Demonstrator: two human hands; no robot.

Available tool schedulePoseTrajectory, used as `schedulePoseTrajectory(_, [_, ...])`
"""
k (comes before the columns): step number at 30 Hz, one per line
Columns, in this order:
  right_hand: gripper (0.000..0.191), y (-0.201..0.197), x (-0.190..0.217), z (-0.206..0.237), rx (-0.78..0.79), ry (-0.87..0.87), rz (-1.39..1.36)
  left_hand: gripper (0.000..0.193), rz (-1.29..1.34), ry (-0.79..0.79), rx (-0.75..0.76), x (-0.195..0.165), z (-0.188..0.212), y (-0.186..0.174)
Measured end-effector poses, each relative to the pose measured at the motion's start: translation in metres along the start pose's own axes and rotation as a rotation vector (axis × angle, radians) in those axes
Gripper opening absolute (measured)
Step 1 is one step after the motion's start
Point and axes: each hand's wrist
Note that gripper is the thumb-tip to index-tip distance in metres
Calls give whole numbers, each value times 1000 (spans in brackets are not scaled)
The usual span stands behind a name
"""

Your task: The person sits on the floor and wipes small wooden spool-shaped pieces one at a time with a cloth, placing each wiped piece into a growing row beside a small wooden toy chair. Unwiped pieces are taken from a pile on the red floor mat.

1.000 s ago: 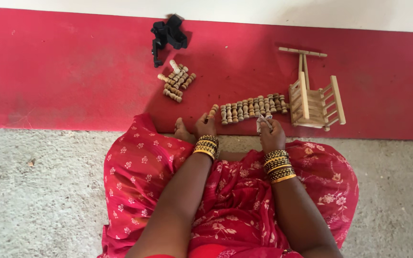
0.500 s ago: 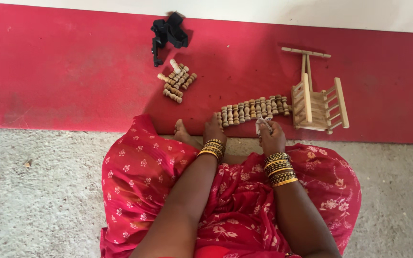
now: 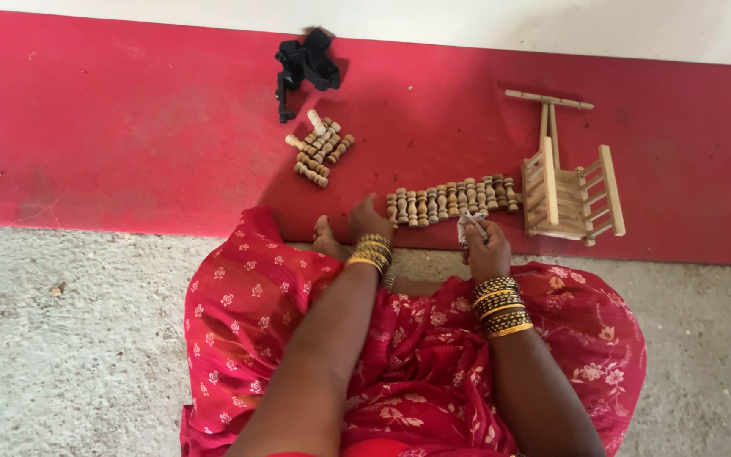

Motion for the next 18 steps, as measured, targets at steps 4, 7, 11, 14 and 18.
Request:
schedulePoseTrajectory(4, [30,1,-5,-2,13,-31,-24,49,-227,-36,-76,14,-48,-26])
schedulePoseTrajectory(7, [31,1,-9,-3,46,-4,-93,54,-283,86,-288,36,-80,-41])
schedulePoseTrajectory(11, [30,-3,-14,-3,41,-8,-54,86,-348,-69,-117,45,-99,-58])
schedulePoseTrajectory(14, [29,-9,-18,-2,30,36,-20,117,-308,-89,-12,41,-100,-65])
schedulePoseTrajectory(18, [30,-15,-21,0,35,65,-67,111,-284,-57,-137,38,-98,-61])
Point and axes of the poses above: each hand's wrist, its own z-axis away from the middle knuckle, its own y-axis out of the palm, x = y × z, and after that the axes turned 1 degree about z, right-handed
